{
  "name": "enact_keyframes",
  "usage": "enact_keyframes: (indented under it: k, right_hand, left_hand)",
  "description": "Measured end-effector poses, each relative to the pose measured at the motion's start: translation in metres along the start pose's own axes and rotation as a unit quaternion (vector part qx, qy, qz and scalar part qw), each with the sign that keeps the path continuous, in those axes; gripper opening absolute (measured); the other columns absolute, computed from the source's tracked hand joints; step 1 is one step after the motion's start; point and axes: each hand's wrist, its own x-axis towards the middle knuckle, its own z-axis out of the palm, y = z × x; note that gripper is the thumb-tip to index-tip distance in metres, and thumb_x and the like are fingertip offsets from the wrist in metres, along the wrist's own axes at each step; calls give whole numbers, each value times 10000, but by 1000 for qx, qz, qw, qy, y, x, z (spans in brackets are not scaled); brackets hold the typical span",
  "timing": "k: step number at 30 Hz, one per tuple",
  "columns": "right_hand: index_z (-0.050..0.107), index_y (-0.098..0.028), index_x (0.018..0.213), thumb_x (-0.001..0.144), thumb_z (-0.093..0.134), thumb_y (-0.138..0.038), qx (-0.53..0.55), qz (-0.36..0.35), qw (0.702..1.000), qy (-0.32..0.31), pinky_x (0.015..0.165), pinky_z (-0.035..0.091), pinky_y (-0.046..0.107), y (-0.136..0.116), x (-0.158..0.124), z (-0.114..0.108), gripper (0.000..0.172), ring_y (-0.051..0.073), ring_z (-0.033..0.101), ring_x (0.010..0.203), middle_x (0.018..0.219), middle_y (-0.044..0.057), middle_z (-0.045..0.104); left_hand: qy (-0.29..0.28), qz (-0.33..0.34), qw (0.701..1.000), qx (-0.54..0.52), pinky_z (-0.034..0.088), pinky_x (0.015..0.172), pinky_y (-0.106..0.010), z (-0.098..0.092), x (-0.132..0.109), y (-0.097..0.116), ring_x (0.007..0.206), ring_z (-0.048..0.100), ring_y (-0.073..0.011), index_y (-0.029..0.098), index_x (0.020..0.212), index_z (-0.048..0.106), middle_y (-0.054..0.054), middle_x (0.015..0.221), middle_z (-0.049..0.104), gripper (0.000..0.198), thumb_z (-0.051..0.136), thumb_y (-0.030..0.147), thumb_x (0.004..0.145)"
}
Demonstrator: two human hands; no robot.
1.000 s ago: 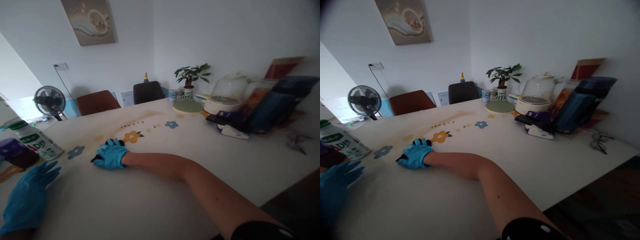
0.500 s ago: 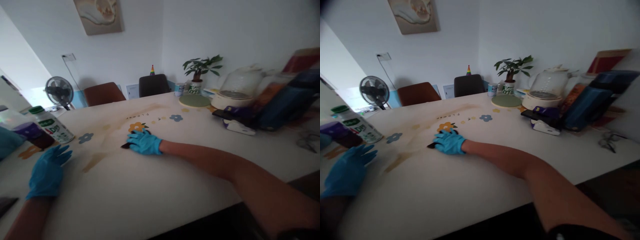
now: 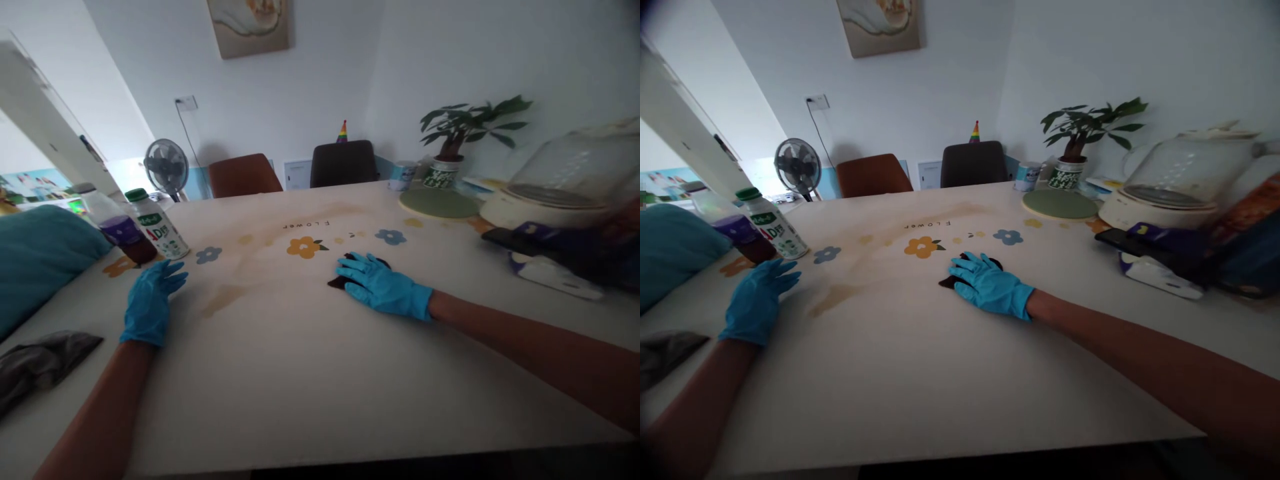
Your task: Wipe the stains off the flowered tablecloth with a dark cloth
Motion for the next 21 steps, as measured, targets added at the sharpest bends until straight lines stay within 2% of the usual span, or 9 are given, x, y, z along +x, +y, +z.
enact_keyframes:
  k: [3, 6, 9, 11, 13, 15, 18, 21]
  right_hand:
    - [648, -285, 1632, 1116, 441, -544, 7, -13, 1000, -6, 1365, 268, 724, -11, 42, 5, 614, 415, 373, 1680, 1746, 84, 531]
    - [631, -254, 1644, 1114, 453, -529, 12, -11, 1000, -15, 1377, 247, 693, -31, 99, 10, 623, 406, 374, 1681, 1766, 107, 502]
    - [680, -235, 1579, 1098, 516, -487, 23, -5, 999, -26, 1365, 284, 663, -59, 157, 15, 567, 406, 411, 1656, 1759, 124, 513]
    - [758, -249, 1441, 1084, 558, -415, 46, -27, 998, -26, 1342, 345, 611, -82, 192, 21, 442, 377, 492, 1599, 1705, 110, 583]
    - [796, -227, 1297, 1070, 570, -311, 79, -66, 994, -24, 1294, 424, 525, -108, 222, 27, 331, 328, 626, 1462, 1580, 118, 687]
    - [796, -194, 1234, 1060, 577, -247, 97, -106, 989, -29, 1214, 499, 442, -136, 248, 35, 285, 290, 711, 1318, 1456, 132, 749]
    - [794, -204, 1201, 1063, 595, -235, 100, -144, 984, -38, 1179, 520, 386, -178, 279, 49, 244, 266, 722, 1297, 1441, 112, 761]
    - [757, -212, 1281, 1115, 537, -280, 98, -155, 983, -31, 1290, 427, 528, -209, 303, 62, 284, 299, 651, 1429, 1527, 125, 719]
  left_hand:
    - [35, -9, 999, -6, 480, 1247, -641, 7, -3, 2, 1010, 750, -292, 171, 1134, 690, -153, 1241, 775, 313, 629, 325, 869]
    - [43, -21, 999, -18, 527, 1214, -611, 10, -5, 4, 1018, 758, -286, 192, 1088, 686, -139, 1235, 783, 234, 599, 348, 936]
    - [51, -24, 998, -24, 570, 1171, -571, 11, -4, 3, 998, 766, -280, 217, 1058, 692, -112, 1182, 796, 198, 596, 342, 938]
    - [50, -22, 998, -28, 581, 1155, -559, 11, -3, 1, 986, 768, -276, 224, 1074, 703, -102, 1168, 799, 210, 607, 346, 932]
    - [44, -20, 998, -28, 585, 1145, -557, 9, -1, -3, 983, 768, -276, 223, 1090, 709, -103, 1177, 798, 237, 623, 366, 922]
    - [34, -12, 999, -26, 586, 1135, -558, 8, 0, -7, 1000, 768, -283, 221, 1109, 712, -110, 1202, 794, 280, 642, 403, 908]
    - [24, 0, 1000, -20, 586, 1119, -575, 6, 0, -12, 1040, 767, -307, 227, 1136, 712, -119, 1241, 782, 359, 672, 477, 882]
    - [21, -3, 1000, -13, 576, 1121, -598, 4, 1, -13, 1062, 763, -330, 229, 1148, 709, -131, 1272, 768, 420, 708, 521, 845]
